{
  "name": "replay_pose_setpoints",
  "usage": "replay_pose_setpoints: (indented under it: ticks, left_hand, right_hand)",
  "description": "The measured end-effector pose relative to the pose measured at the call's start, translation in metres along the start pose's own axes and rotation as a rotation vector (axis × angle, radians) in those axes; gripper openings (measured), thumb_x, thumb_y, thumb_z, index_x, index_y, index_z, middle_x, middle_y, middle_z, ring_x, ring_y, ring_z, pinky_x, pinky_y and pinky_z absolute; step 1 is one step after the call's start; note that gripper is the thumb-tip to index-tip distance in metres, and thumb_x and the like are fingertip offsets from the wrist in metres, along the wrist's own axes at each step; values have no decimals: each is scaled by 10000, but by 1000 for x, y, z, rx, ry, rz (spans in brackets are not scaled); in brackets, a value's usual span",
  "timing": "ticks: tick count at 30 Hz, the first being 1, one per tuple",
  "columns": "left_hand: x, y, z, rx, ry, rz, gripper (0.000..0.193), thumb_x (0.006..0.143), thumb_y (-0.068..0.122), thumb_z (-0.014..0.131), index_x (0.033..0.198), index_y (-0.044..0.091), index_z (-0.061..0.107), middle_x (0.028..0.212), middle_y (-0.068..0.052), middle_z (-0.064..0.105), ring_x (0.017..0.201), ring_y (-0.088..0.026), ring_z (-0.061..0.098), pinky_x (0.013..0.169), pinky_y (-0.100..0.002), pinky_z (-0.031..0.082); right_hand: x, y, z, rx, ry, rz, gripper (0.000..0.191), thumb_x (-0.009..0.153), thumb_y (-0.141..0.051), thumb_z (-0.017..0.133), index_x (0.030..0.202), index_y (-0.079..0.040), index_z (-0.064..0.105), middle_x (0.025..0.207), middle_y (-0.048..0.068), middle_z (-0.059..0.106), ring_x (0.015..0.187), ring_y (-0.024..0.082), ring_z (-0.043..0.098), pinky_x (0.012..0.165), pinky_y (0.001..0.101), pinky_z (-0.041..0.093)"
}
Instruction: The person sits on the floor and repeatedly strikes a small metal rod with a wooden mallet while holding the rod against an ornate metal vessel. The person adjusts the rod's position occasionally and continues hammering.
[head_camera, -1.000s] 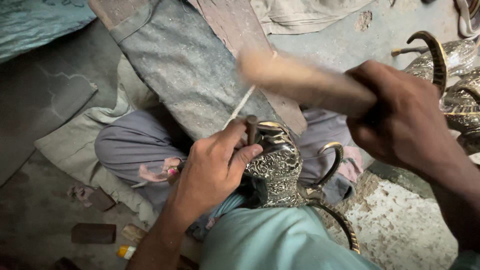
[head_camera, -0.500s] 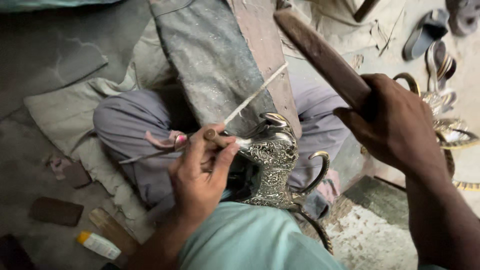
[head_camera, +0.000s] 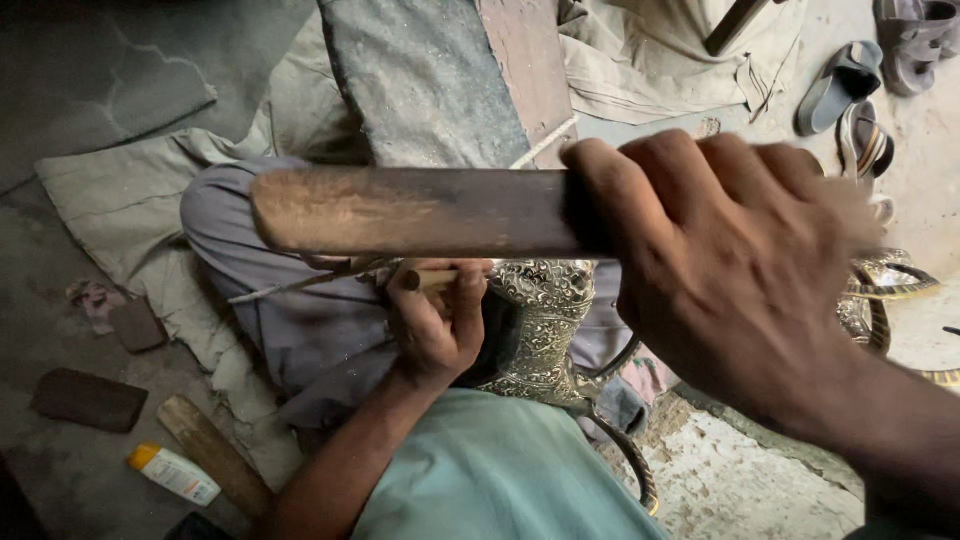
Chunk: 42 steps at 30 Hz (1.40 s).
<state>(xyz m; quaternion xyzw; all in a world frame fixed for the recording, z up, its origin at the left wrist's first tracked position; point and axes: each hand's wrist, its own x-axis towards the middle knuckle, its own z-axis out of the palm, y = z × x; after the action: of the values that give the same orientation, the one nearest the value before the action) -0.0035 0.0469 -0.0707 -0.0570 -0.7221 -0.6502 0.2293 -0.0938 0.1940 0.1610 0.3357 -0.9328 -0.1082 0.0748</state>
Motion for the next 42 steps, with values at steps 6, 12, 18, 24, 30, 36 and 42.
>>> replay_pose_setpoints:
  ticks: [6, 12, 18, 24, 30, 36, 42]
  left_hand:
    - [-6, -10, -4, 307, 19, 146, 357, 1037, 105, 643, 1259, -57, 416, 1094, -214, 636, 975, -337, 652, 854, -470, 533]
    - [-10, -11, -2, 324, -2, 138, 312, 1047, 131, 622, 1228, -76, 474, 1121, -232, 642, 1013, -365, 649, 891, -488, 534]
    - [-19, -22, 2, 361, 19, 165, 297, 1058, 157, 601, 1197, -96, 532, 1149, -250, 647, 1050, -392, 647, 928, -505, 535]
    - [-32, -34, 7, 446, 20, 210, 315, 1069, 183, 579, 1166, -116, 591, 1176, -267, 653, 1087, -420, 644, 965, -523, 536]
    - [-33, -33, 9, 434, 24, 224, 305, 1037, 139, 604, 1189, -122, 560, 1148, -273, 651, 1043, -415, 646, 938, -511, 534]
    - [-17, -18, 3, 202, -11, 47, 336, 1031, 108, 633, 1236, -128, 510, 1116, -236, 651, 985, -353, 650, 891, -465, 533]
    - [-9, -6, -1, 151, -1, 5, 402, 1025, 117, 656, 1281, -122, 459, 1113, -220, 636, 976, -333, 644, 878, -459, 525]
  right_hand:
    - [23, -15, -18, 224, 13, -81, 355, 1000, -135, 674, 1342, -80, 597, 920, 62, 661, 766, 189, 594, 670, 337, 480]
    - [4, -14, -19, 110, -35, -124, 358, 867, -99, 685, 1222, -144, 668, 917, 53, 713, 743, 239, 636, 663, 424, 477]
    - [7, -19, -22, 104, 51, -101, 293, 927, -121, 719, 1210, -96, 645, 920, 88, 709, 760, 248, 648, 698, 384, 478]
    - [1, -16, -15, -39, 56, -109, 245, 903, -172, 733, 1132, -123, 659, 869, 61, 692, 738, 220, 632, 703, 391, 480]
    - [-3, -10, -7, -51, 21, -96, 204, 934, -158, 736, 1118, -128, 654, 853, 59, 687, 720, 220, 625, 710, 395, 477]
    - [-2, 3, -2, -69, -23, -143, 199, 917, -131, 748, 1088, -161, 650, 873, 29, 699, 707, 189, 599, 758, 371, 450]
    - [17, -2, -10, -108, 33, -184, 227, 884, -178, 784, 1076, -181, 663, 891, 35, 703, 722, 199, 599, 769, 379, 427]
